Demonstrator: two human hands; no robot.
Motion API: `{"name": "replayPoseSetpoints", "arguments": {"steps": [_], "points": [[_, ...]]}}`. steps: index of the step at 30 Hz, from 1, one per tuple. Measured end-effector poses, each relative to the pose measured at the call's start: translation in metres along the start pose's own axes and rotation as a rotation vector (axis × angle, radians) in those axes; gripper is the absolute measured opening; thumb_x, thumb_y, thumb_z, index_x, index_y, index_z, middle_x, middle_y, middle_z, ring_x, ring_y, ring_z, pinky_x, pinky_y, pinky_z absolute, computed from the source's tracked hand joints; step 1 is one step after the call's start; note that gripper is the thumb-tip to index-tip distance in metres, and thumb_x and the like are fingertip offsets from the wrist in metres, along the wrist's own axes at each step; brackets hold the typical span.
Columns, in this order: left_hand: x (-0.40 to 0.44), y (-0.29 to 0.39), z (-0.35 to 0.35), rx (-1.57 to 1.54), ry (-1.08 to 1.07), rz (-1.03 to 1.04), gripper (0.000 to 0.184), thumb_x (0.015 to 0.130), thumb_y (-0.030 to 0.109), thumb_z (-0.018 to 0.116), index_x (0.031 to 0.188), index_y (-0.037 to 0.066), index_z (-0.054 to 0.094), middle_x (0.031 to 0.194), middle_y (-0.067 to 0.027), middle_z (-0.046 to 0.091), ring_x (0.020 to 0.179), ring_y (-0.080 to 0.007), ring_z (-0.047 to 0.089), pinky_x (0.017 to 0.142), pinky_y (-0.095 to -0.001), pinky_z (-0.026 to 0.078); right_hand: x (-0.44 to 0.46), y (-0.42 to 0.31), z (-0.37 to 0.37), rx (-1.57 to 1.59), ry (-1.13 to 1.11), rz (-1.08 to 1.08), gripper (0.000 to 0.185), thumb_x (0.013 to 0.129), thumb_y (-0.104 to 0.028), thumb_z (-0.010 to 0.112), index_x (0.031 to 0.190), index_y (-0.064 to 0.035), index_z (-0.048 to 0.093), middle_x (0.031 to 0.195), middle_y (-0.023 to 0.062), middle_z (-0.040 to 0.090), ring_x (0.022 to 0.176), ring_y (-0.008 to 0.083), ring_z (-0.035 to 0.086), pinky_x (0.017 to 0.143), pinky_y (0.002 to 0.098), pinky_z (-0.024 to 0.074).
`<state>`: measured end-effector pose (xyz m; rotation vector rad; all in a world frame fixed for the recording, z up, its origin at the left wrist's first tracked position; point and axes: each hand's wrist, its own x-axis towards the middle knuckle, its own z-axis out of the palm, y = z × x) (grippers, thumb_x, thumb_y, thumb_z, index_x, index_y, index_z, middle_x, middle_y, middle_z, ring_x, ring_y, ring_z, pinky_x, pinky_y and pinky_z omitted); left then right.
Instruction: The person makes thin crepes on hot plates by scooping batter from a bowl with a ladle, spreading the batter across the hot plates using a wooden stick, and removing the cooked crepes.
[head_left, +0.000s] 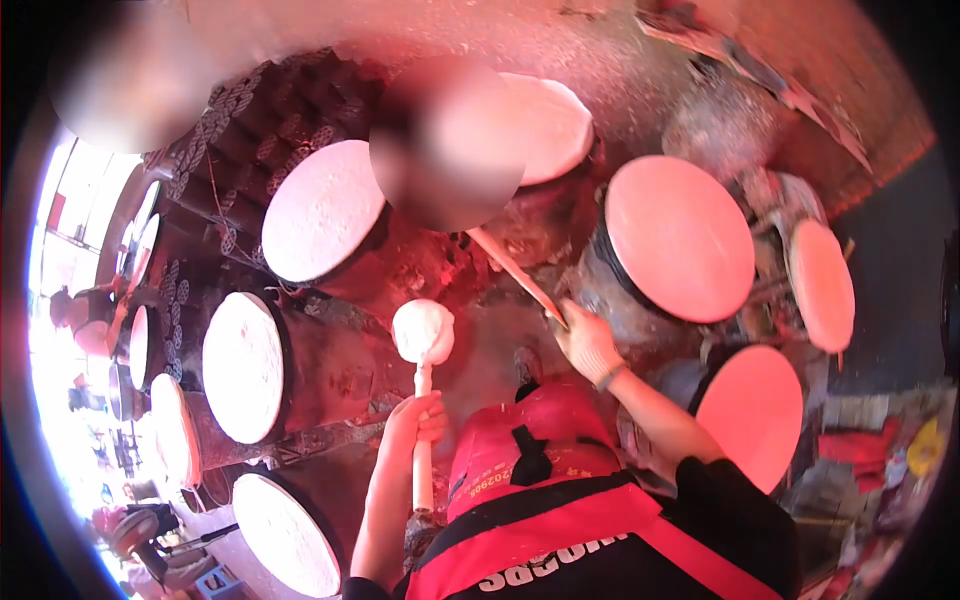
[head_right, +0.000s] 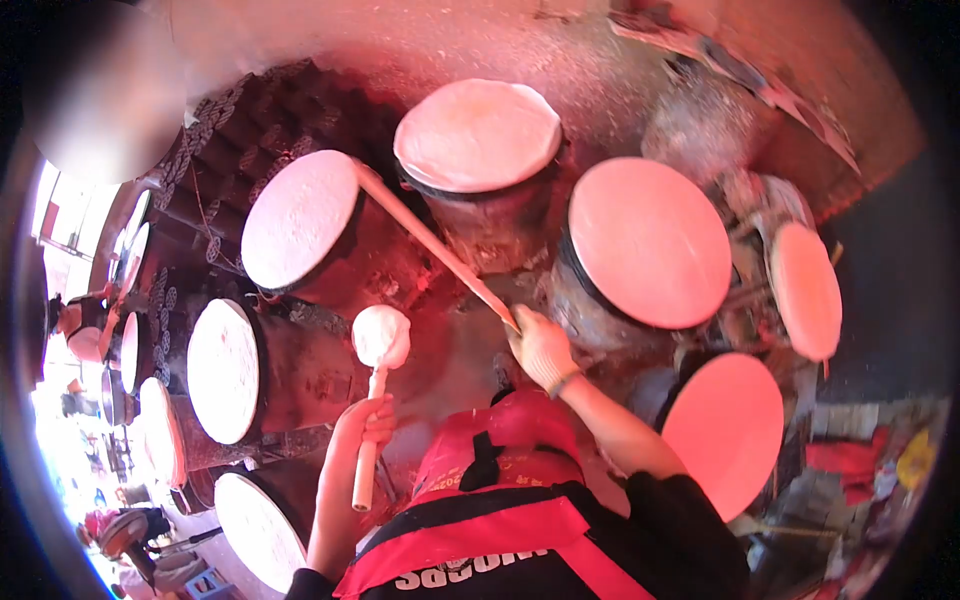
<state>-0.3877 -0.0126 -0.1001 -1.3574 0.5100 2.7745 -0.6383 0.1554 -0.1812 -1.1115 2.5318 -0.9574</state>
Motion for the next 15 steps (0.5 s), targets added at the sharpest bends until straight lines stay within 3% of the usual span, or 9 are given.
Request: {"name": "replayPoseSetpoints", "arguments": {"steps": [2, 5, 9, 13, 15], "points": [[0.003, 0.026, 0.008, -0.054, -0.014, 0.077, 0.008, 0.09, 0.011, 0.05, 0.086, 0.005, 0.046, 0.067, 0.0019, 0.04, 0.044, -0.0038, 0.032, 0.037, -0.0176, 0.024, 0.082, -0.006, 0.011, -0.05, 0.066, -0.282, 0.016, 0.082, -0.021, 0.057, 0.084, -0.0073, 0.05, 0.074, 0.0178, 0.057, 0.069, 0.0377, 0.058, 0.059, 0.0476, 0.0458], [0.006, 0.057, 0.022, -0.186, 0.001, 0.201, 0.014, 0.091, 0.009, 0.048, 0.102, 0.002, 0.05, 0.07, -0.0005, 0.042, 0.046, -0.0035, 0.032, 0.037, -0.0169, 0.023, 0.192, -0.03, 0.028, -0.129, 0.008, -0.289, 0.025, 0.08, -0.022, 0.06, 0.097, -0.0051, 0.056, 0.088, 0.019, 0.06, 0.077, 0.037, 0.06, 0.064, 0.0454, 0.0482], [0.017, 0.095, 0.04, -0.193, 0.051, 0.296, 0.014, 0.091, 0.009, 0.047, 0.102, 0.002, 0.049, 0.071, -0.001, 0.041, 0.046, -0.0036, 0.032, 0.037, -0.0168, 0.024, 0.294, -0.058, 0.057, -0.23, -0.036, -0.154, 0.044, 0.078, -0.03, 0.062, 0.114, -0.0084, 0.051, 0.089, 0.0186, 0.062, 0.079, 0.0376, 0.061, 0.068, 0.0443, 0.0498], [0.04, 0.137, 0.053, -0.157, 0.092, 0.31, 0.013, 0.091, 0.009, 0.046, 0.102, 0.002, 0.049, 0.07, -0.0008, 0.041, 0.046, -0.0036, 0.032, 0.037, -0.0164, 0.024, 0.342, -0.04, 0.087, -0.292, -0.046, -0.232, 0.038, 0.078, -0.031, 0.063, 0.109, -0.0104, 0.056, 0.089, 0.0174, 0.062, 0.078, 0.0359, 0.062, 0.067, 0.0438, 0.0499], [0.057, 0.159, 0.056, -0.129, 0.072, 0.299, 0.013, 0.091, 0.009, 0.045, 0.101, 0.002, 0.049, 0.07, -0.0006, 0.041, 0.046, -0.0035, 0.032, 0.037, -0.0163, 0.024, 0.359, -0.028, 0.088, -0.237, -0.002, -0.255, 0.029, 0.078, -0.031, 0.063, 0.097, -0.0097, 0.061, 0.089, 0.0162, 0.063, 0.078, 0.0337, 0.062, 0.065, 0.0422, 0.0489]]}}
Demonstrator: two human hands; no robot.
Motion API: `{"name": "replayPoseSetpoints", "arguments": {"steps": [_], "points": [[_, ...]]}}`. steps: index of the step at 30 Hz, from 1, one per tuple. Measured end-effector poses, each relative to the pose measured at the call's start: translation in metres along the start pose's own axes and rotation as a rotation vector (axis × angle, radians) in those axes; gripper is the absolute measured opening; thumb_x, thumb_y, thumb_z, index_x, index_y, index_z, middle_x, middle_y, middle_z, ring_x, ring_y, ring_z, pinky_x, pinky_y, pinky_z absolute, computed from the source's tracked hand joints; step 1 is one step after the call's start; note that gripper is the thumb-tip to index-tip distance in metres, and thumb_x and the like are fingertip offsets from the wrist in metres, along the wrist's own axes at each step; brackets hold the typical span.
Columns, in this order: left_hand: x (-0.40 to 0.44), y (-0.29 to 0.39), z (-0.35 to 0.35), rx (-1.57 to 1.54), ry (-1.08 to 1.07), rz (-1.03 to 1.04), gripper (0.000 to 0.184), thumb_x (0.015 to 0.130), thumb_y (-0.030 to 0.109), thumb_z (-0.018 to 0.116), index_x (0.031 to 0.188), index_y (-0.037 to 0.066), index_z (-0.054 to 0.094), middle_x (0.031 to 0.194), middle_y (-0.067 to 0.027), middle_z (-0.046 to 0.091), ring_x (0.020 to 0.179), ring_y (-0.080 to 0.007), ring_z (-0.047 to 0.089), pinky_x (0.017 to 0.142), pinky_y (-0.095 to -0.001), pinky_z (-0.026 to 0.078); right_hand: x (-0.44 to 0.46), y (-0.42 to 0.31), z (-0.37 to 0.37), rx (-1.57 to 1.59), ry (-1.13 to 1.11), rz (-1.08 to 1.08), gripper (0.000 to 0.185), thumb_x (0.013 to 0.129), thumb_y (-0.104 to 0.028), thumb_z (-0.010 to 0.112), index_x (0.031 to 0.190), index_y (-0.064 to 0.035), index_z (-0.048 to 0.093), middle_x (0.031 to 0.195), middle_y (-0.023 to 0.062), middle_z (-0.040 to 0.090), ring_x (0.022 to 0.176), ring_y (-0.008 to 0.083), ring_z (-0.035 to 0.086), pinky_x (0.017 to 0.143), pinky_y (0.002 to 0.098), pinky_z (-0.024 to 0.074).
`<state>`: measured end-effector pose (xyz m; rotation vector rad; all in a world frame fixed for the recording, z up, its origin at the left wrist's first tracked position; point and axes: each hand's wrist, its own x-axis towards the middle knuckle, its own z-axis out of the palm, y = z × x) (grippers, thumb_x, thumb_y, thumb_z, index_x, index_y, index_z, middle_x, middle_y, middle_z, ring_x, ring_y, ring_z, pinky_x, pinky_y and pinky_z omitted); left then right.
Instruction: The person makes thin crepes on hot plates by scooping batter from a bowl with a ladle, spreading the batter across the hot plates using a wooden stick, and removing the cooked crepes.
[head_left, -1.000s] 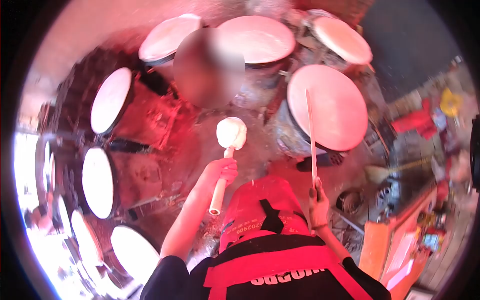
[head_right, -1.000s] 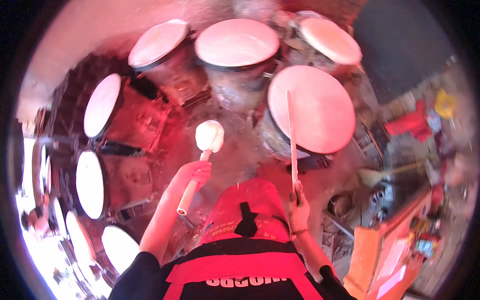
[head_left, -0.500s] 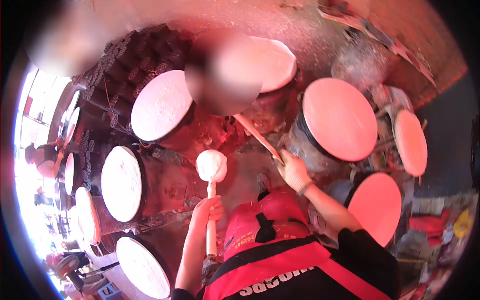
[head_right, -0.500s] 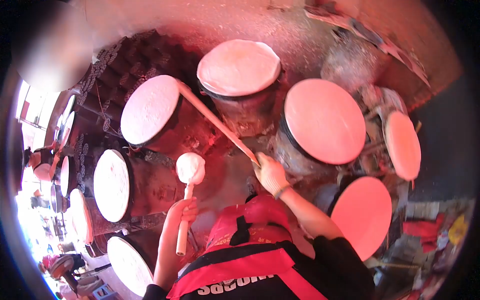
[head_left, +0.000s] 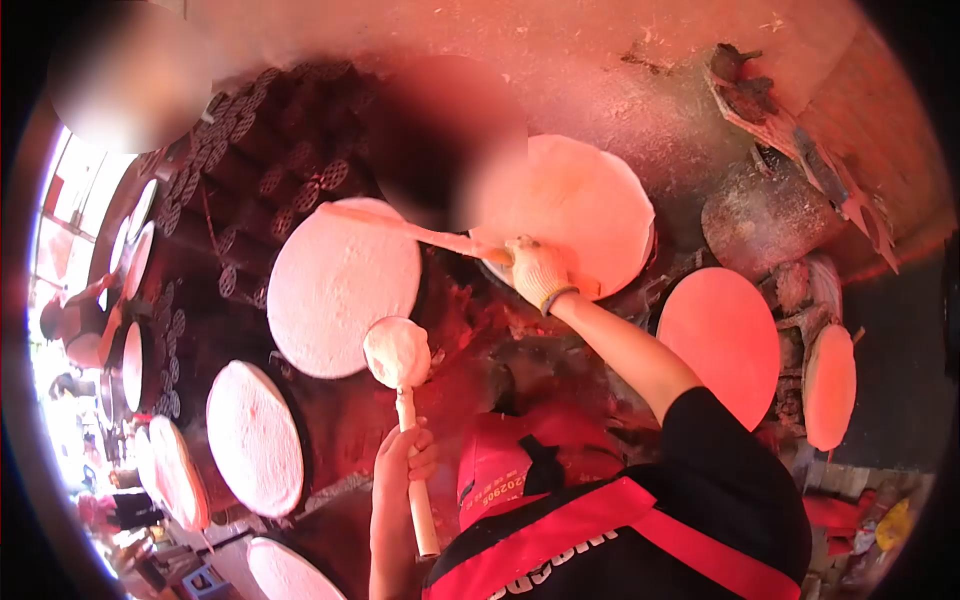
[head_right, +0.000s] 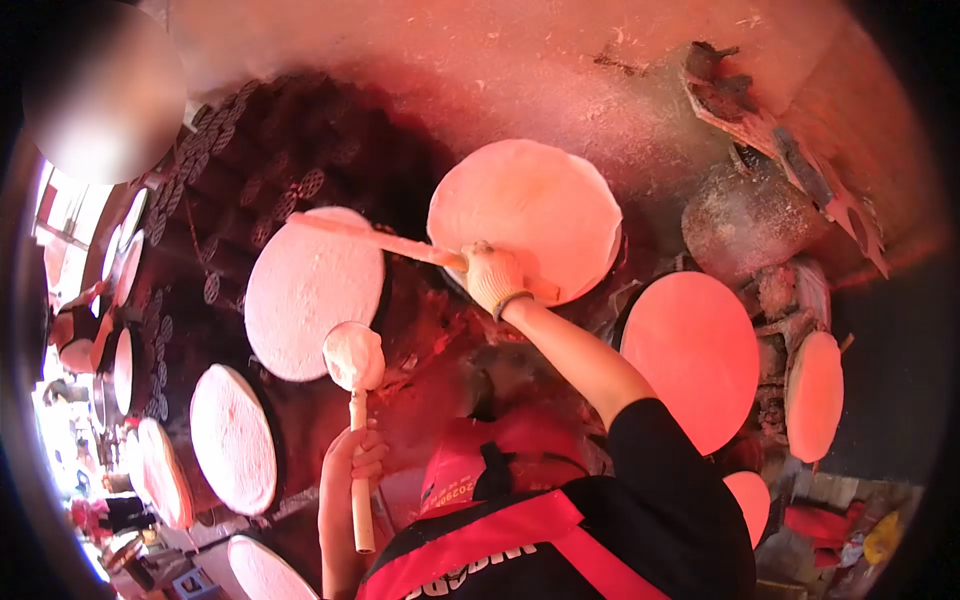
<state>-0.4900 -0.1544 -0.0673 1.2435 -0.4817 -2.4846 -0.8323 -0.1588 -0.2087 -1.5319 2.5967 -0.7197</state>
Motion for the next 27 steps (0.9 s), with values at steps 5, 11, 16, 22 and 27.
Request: {"name": "replayPoseSetpoints", "arguments": {"steps": [5, 11, 16, 22, 27], "points": [[0.065, 0.035, 0.031, -0.001, -0.122, -0.129, 0.013, 0.091, 0.009, 0.046, 0.101, 0.002, 0.049, 0.069, -0.0001, 0.04, 0.047, -0.0027, 0.031, 0.037, -0.0157, 0.024, 0.049, 0.068, -0.072, 0.45, 0.298, 0.071, 0.015, 0.084, -0.02, 0.057, 0.08, -0.0089, 0.066, 0.063, 0.0092, 0.062, 0.054, 0.022, 0.057, 0.052, 0.0379, 0.0432], [0.13, 0.055, 0.097, 0.225, -0.156, -0.197, 0.014, 0.09, 0.009, 0.048, 0.102, 0.002, 0.049, 0.068, 0.0002, 0.04, 0.045, -0.003, 0.03, 0.035, -0.0156, 0.023, -0.015, 0.146, -0.365, 0.645, 0.658, 0.555, 0.015, 0.079, -0.01, 0.064, 0.091, -0.0027, 0.066, 0.07, -0.0064, 0.053, 0.057, 0.0045, 0.044, 0.05, 0.0218, 0.0333], [0.177, 0.055, 0.133, -0.21, -0.461, -0.618, 0.022, 0.096, 0.008, 0.035, 0.112, -0.006, 0.042, 0.071, -0.0038, 0.039, 0.052, -0.0096, 0.037, 0.041, -0.022, 0.034, -0.184, 0.184, -0.514, 0.645, 1.116, 0.685, 0.019, 0.081, -0.024, 0.067, 0.091, -0.0075, 0.064, 0.063, -0.0084, 0.044, 0.052, 0.0039, 0.038, 0.047, 0.02, 0.0292], [0.152, 0.021, 0.202, -0.296, -0.429, -0.586, 0.027, 0.098, 0.012, 0.028, 0.115, -0.007, 0.035, 0.074, -0.0038, 0.037, 0.055, -0.0121, 0.039, 0.045, -0.0245, 0.036, -0.42, 0.276, -0.56, 0.612, 1.455, 0.799, 0.016, 0.081, -0.023, 0.064, 0.071, -0.0153, 0.054, 0.058, -0.0061, 0.041, 0.049, 0.0085, 0.039, 0.046, 0.0236, 0.0319], [0.147, -0.002, 0.214, -0.066, -0.653, -0.435, 0.037, 0.098, 0.015, 0.03, 0.126, -0.01, 0.033, 0.089, -0.0053, 0.045, 0.064, -0.0072, 0.041, 0.051, -0.0201, 0.035, -0.575, 0.39, -0.485, 0.77, 1.62, 1.067, 0.025, 0.082, -0.029, 0.058, 0.064, -0.0148, 0.049, 0.052, -0.0016, 0.041, 0.043, 0.0144, 0.041, 0.041, 0.0302, 0.0314]]}}
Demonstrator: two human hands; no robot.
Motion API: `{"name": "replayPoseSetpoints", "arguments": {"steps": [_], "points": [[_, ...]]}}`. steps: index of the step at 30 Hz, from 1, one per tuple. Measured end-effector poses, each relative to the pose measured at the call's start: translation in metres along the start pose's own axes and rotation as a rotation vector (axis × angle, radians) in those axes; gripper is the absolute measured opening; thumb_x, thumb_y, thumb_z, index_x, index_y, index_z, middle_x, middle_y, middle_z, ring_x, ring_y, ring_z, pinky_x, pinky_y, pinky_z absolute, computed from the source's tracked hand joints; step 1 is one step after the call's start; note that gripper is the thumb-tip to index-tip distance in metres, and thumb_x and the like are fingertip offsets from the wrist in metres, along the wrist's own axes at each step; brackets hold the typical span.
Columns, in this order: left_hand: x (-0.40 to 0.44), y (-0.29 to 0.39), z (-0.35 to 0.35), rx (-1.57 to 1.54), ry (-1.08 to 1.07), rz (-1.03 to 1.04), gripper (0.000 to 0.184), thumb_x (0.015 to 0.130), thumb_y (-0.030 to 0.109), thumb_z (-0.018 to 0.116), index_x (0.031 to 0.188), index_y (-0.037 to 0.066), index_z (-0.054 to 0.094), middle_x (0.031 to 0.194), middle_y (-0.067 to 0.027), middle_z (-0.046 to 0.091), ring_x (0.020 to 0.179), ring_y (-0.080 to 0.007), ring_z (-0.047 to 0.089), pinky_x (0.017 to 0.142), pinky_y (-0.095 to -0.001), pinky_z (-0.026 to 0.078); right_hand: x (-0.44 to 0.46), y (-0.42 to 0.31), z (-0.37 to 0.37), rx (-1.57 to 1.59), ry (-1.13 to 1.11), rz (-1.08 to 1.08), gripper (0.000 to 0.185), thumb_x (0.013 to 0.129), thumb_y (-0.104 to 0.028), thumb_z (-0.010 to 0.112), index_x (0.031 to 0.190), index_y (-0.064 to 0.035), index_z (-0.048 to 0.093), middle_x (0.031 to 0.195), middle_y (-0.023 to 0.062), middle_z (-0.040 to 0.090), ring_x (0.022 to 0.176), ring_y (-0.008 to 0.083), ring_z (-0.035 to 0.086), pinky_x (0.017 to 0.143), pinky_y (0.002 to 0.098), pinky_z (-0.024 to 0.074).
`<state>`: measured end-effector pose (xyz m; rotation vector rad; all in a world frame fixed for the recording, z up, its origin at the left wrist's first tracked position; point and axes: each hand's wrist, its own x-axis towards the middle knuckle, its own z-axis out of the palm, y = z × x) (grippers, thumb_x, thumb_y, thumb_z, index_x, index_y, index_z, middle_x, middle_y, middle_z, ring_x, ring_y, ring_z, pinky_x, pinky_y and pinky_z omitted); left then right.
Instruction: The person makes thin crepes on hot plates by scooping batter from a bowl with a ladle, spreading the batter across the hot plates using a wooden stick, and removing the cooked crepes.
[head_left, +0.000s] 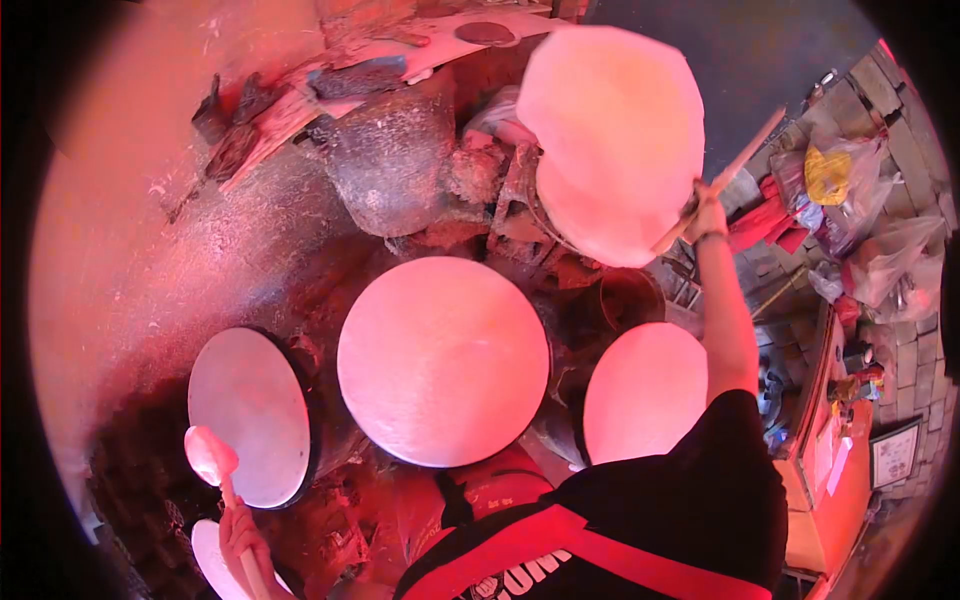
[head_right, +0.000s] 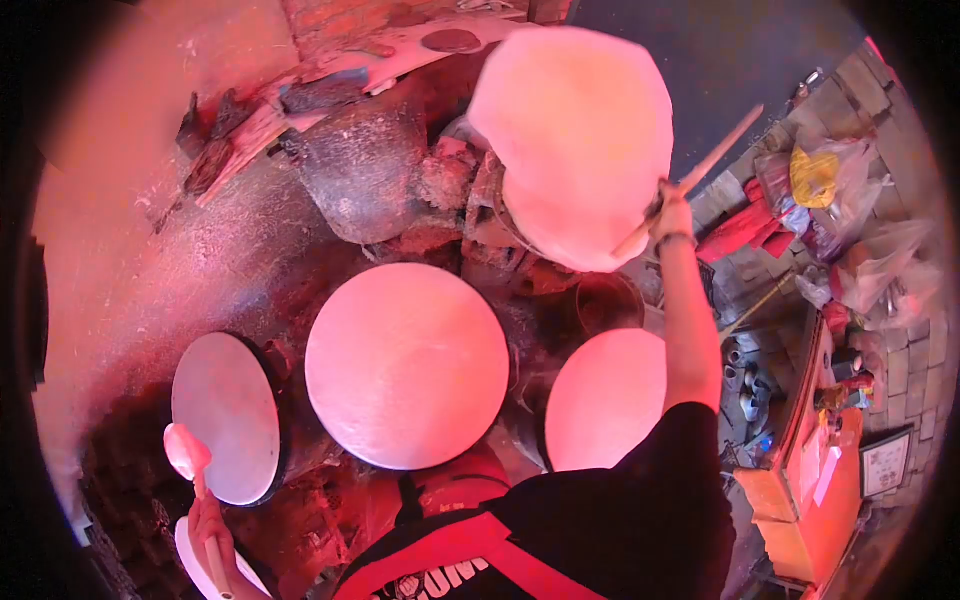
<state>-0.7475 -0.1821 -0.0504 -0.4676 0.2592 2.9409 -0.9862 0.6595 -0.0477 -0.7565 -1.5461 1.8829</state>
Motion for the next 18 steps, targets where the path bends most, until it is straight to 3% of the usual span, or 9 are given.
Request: {"name": "replayPoseSetpoints", "arguments": {"steps": [5, 8, 10, 12, 14, 15, 16, 17, 18], "points": [[-0.004, -0.036, 0.058, -0.259, 0.189, 0.076, 0.034, 0.097, 0.017, 0.032, 0.121, -0.008, 0.035, 0.082, -0.0029, 0.04, 0.061, -0.0078, 0.038, 0.051, -0.0217, 0.035, 0.013, 0.124, -0.05, -0.019, 0.438, 0.153, 0.02, 0.083, -0.024, 0.06, 0.068, -0.0121, 0.054, 0.05, -0.0018, 0.04, 0.037, 0.0146, 0.04, 0.036, 0.0307, 0.032], [-0.005, -0.054, 0.082, -0.301, 0.241, 0.09, 0.028, 0.097, 0.016, 0.033, 0.116, -0.004, 0.036, 0.076, -0.0014, 0.036, 0.059, -0.0083, 0.036, 0.05, -0.0231, 0.035, 0.035, 0.175, -0.067, -0.065, 0.629, 0.192, 0.019, 0.077, -0.021, 0.065, 0.068, -0.0056, 0.057, 0.059, 0.0059, 0.055, 0.046, 0.0199, 0.052, 0.044, 0.0347, 0.0422], [-0.007, -0.055, 0.091, -0.273, 0.207, 0.073, 0.027, 0.097, 0.018, 0.034, 0.114, -0.002, 0.037, 0.074, -0.0014, 0.035, 0.057, -0.0086, 0.035, 0.05, -0.0234, 0.035, 0.017, 0.173, -0.053, -0.289, 0.749, 0.117, 0.031, 0.077, -0.017, 0.06, 0.096, 0.0078, 0.061, 0.08, 0.0128, 0.064, 0.065, 0.0247, 0.059, 0.06, 0.0367, 0.0478], [-0.014, -0.032, 0.071, -0.24, 0.194, 0.066, 0.033, 0.097, 0.019, 0.036, 0.12, -0.004, 0.036, 0.077, -0.0018, 0.04, 0.056, -0.008, 0.037, 0.05, -0.0222, 0.035, 0.003, 0.165, -0.046, -0.228, 0.682, 0.083, 0.03, 0.078, -0.015, 0.06, 0.1, 0.0062, 0.06, 0.08, 0.0132, 0.064, 0.067, 0.0236, 0.059, 0.062, 0.0356, 0.0479], [-0.015, -0.04, 0.071, 0.401, 0.392, 0.33, 0.037, 0.096, 0.017, 0.037, 0.125, -0.007, 0.037, 0.087, -0.0059, 0.052, 0.061, -0.0067, 0.046, 0.053, -0.0197, 0.038, 0.01, 0.178, -0.062, 0.081, 0.631, -0.052, 0.029, 0.079, -0.013, 0.06, 0.103, 0.0033, 0.058, 0.08, 0.0122, 0.062, 0.068, 0.0223, 0.059, 0.06, 0.0338, 0.0475], [-0.017, -0.058, 0.097, 0.197, 0.331, 0.327, 0.036, 0.098, 0.016, 0.032, 0.124, -0.007, 0.034, 0.077, -0.0022, 0.04, 0.055, -0.0071, 0.039, 0.051, -0.0204, 0.036, 0.004, 0.183, -0.07, 0.13, 0.534, -0.108, 0.026, 0.081, -0.009, 0.059, 0.105, -0.0004, 0.055, 0.079, 0.0097, 0.06, 0.068, 0.0212, 0.059, 0.058, 0.0329, 0.0475], [-0.017, -0.04, 0.074, 0.836, 0.325, 0.339, 0.038, 0.096, 0.013, 0.035, 0.126, -0.008, 0.037, 0.084, -0.0036, 0.047, 0.059, -0.0063, 0.043, 0.056, -0.0203, 0.039, -0.008, 0.191, -0.078, 0.182, 0.428, -0.157, 0.024, 0.082, -0.005, 0.057, 0.106, -0.0041, 0.052, 0.078, 0.0071, 0.058, 0.069, 0.0201, 0.058, 0.056, 0.032, 0.0475], [-0.029, -0.023, 0.053, 0.837, 0.358, 0.374, 0.038, 0.096, 0.013, 0.035, 0.126, -0.008, 0.037, 0.084, -0.0036, 0.047, 0.059, -0.0063, 0.043, 0.056, -0.0203, 0.039, -0.024, 0.196, -0.088, 0.363, 0.215, -0.137, 0.023, 0.084, -0.005, 0.055, 0.106, -0.0067, 0.051, 0.073, 0.0054, 0.057, 0.059, 0.0172, 0.056, 0.049, 0.0301, 0.0464], [-0.025, -0.031, 0.063, 0.856, 0.349, 0.342, 0.037, 0.095, 0.012, 0.035, 0.125, -0.009, 0.038, 0.083, -0.0041, 0.049, 0.06, -0.0059, 0.044, 0.056, -0.0191, 0.04, -0.069, 0.159, -0.055, 0.16, 0.197, 0.015, 0.018, 0.085, -0.009, 0.055, 0.103, -0.0094, 0.051, 0.067, 0.0029, 0.054, 0.047, 0.0137, 0.049, 0.04, 0.0263, 0.0402]]}}
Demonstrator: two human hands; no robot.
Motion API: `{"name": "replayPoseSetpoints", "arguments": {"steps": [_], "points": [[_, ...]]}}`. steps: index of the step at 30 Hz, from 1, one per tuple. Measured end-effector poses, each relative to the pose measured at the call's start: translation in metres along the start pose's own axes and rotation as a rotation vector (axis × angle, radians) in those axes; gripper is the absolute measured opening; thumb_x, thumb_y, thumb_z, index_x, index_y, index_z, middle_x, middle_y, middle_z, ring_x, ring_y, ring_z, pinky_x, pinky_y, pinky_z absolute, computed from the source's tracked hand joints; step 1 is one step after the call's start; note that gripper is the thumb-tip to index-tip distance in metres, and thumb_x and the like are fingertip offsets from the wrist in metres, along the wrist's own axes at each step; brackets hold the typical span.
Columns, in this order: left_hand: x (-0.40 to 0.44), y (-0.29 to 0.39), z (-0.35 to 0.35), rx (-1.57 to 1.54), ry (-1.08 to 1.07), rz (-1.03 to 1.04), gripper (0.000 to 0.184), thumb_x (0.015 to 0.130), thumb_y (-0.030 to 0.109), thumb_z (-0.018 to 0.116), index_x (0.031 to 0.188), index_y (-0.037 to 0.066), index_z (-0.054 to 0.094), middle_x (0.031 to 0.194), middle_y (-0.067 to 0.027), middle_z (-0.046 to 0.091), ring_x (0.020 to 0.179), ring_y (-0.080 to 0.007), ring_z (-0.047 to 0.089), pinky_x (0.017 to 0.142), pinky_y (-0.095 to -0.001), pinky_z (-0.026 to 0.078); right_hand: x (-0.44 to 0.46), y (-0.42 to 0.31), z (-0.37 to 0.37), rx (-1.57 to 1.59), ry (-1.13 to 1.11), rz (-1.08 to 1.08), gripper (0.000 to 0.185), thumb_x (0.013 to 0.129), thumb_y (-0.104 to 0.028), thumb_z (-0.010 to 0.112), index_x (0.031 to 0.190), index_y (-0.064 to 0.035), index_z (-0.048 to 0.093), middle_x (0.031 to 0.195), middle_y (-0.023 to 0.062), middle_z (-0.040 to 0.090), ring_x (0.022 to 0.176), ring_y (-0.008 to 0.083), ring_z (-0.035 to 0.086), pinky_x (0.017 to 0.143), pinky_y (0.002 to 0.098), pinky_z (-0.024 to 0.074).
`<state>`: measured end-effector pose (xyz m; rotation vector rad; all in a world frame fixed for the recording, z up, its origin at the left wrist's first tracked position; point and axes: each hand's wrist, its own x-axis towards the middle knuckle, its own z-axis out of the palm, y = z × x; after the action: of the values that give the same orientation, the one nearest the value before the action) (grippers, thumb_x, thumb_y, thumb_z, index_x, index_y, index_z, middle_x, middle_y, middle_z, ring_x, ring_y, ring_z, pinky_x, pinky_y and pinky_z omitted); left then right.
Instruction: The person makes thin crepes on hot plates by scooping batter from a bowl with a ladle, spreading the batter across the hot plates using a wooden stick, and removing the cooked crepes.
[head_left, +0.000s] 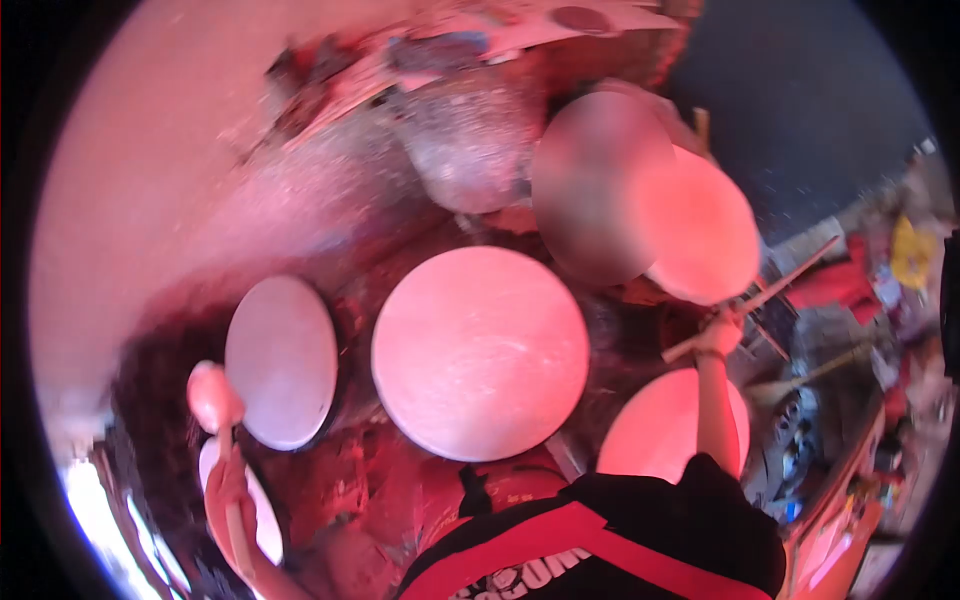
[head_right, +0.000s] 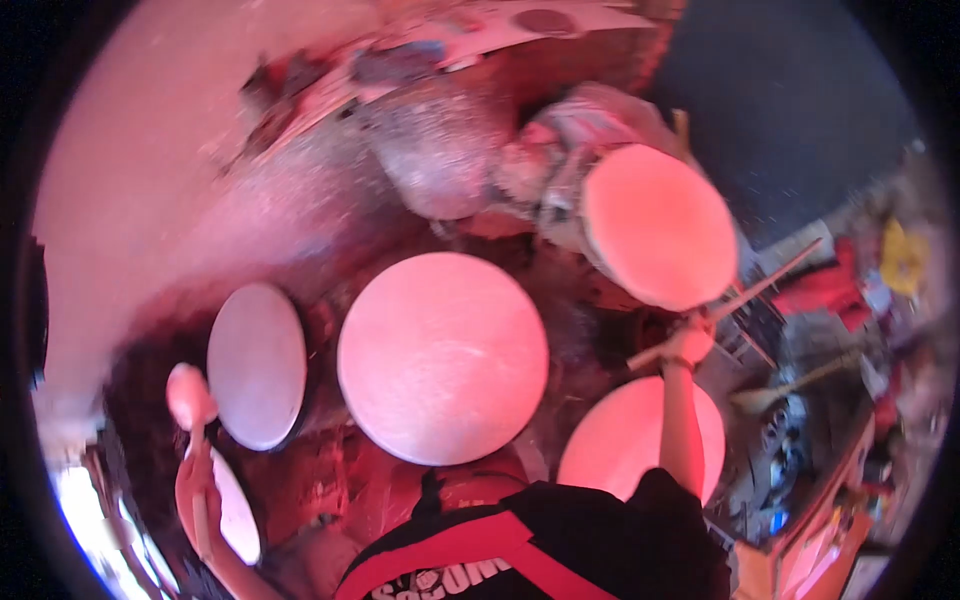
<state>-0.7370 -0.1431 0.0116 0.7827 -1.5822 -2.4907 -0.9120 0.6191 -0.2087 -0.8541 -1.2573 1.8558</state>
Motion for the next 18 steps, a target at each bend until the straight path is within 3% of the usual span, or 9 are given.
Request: {"name": "replayPoseSetpoints", "arguments": {"steps": [3, 4, 6, 10, 12, 14, 16, 17, 18], "points": [[0.001, 0.008, 0.05, 0.064, -0.034, -0.063, 0.034, 0.093, 0.006, 0.037, 0.121, -0.01, 0.042, 0.081, -0.0056, 0.053, 0.064, -0.0047, 0.048, 0.056, -0.0154, 0.041, -0.105, -0.042, 0.057, -0.292, -0.24, 0.231, 0.025, 0.088, -0.035, 0.058, 0.103, -0.0153, 0.057, 0.053, -0.0058, 0.042, 0.037, 0.0056, 0.035, 0.033, 0.0213, 0.024], [0.003, 0.01, 0.058, 0.083, -0.055, -0.085, 0.033, 0.092, 0.005, 0.037, 0.12, -0.011, 0.044, 0.081, -0.0062, 0.054, 0.065, -0.0043, 0.049, 0.055, -0.0142, 0.041, -0.124, -0.038, 0.065, -0.335, -0.344, 0.33, 0.034, 0.088, -0.041, 0.056, 0.108, -0.0135, 0.057, 0.052, -0.0046, 0.042, 0.035, 0.0066, 0.033, 0.032, 0.0225, 0.0239], [0.033, 0.0, 0.026, -0.659, -0.029, -0.371, 0.03, 0.093, 0.004, 0.039, 0.118, -0.012, 0.042, 0.069, -0.0007, 0.046, 0.057, -0.0031, 0.045, 0.045, -0.0132, 0.037, -0.164, -0.027, 0.085, -0.423, -0.556, 0.506, 0.043, 0.089, -0.048, 0.05, 0.111, -0.0114, 0.057, 0.052, -0.0038, 0.041, 0.032, 0.0078, 0.031, 0.031, 0.0242, 0.0242], [0.097, -0.023, 0.012, -0.719, -0.1, -0.611, 0.02, 0.096, 0.006, 0.036, 0.108, -0.009, 0.041, 0.068, -0.0014, 0.041, 0.045, -0.0056, 0.037, 0.036, -0.0182, 0.034, -0.263, 0.031, 0.108, -0.438, -0.804, 0.769, 0.055, 0.09, -0.055, 0.04, 0.116, -0.0094, 0.055, 0.053, -0.0019, 0.046, 0.031, 0.0109, 0.036, 0.028, 0.0263, 0.0272], [0.138, -0.043, -0.003, -0.499, -0.199, -0.649, 0.017, 0.093, 0.006, 0.041, 0.106, -0.005, 0.044, 0.064, 0.0001, 0.039, 0.045, -0.0055, 0.037, 0.037, -0.0192, 0.034, -0.323, 0.047, 0.12, -0.389, -0.95, 0.853, 0.053, 0.091, -0.052, 0.041, 0.118, -0.0095, 0.054, 0.055, -0.0006, 0.047, 0.031, 0.0101, 0.033, 0.028, 0.0247, 0.0254], [0.178, -0.068, -0.024, 0.112, -0.211, -0.435, 0.016, 0.09, 0.012, 0.049, 0.101, 0.0, 0.05, 0.061, 0.0023, 0.04, 0.046, -0.0048, 0.038, 0.037, -0.0211, 0.034, -0.381, 0.055, 0.132, -0.377, -1.016, 0.874, 0.051, 0.091, -0.051, 0.042, 0.12, -0.01, 0.053, 0.055, -0.0001, 0.047, 0.032, 0.0098, 0.032, 0.029, 0.024, 0.0253], [0.196, -0.082, -0.022, 0.688, -0.022, -0.168, 0.012, 0.086, 0.014, 0.054, 0.092, 0.004, 0.052, 0.06, -0.0022, 0.044, 0.046, -0.017, 0.048, 0.043, -0.0319, 0.042, -0.44, 0.054, 0.142, -0.454, -0.989, 0.736, 0.053, 0.09, -0.049, 0.047, 0.127, -0.0115, 0.048, 0.058, 0.0004, 0.048, 0.035, 0.0089, 0.032, 0.031, 0.0228, 0.0252], [0.208, -0.091, -0.033, 0.685, -0.047, -0.173, 0.012, 0.086, 0.014, 0.054, 0.092, 0.004, 0.052, 0.06, -0.0022, 0.044, 0.046, -0.017, 0.048, 0.043, -0.0319, 0.042, -0.464, 0.06, 0.143, -0.394, -1.018, 0.604, 0.052, 0.09, -0.043, 0.05, 0.133, -0.0131, 0.044, 0.063, -0.0009, 0.05, 0.038, 0.0074, 0.034, 0.032, 0.0216, 0.0257], [0.222, -0.1, -0.046, 1.038, 0.027, 0.172, 0.009, 0.084, 0.01, 0.052, 0.091, 0.004, 0.053, 0.063, -0.0053, 0.047, 0.052, -0.0231, 0.053, 0.049, -0.0357, 0.045, -0.486, 0.059, 0.143, -0.425, -1.022, 0.509, 0.046, 0.093, -0.03, 0.05, 0.133, -0.009, 0.045, 0.073, -0.0028, 0.052, 0.053, 0.0074, 0.043, 0.047, 0.0202, 0.035]]}}
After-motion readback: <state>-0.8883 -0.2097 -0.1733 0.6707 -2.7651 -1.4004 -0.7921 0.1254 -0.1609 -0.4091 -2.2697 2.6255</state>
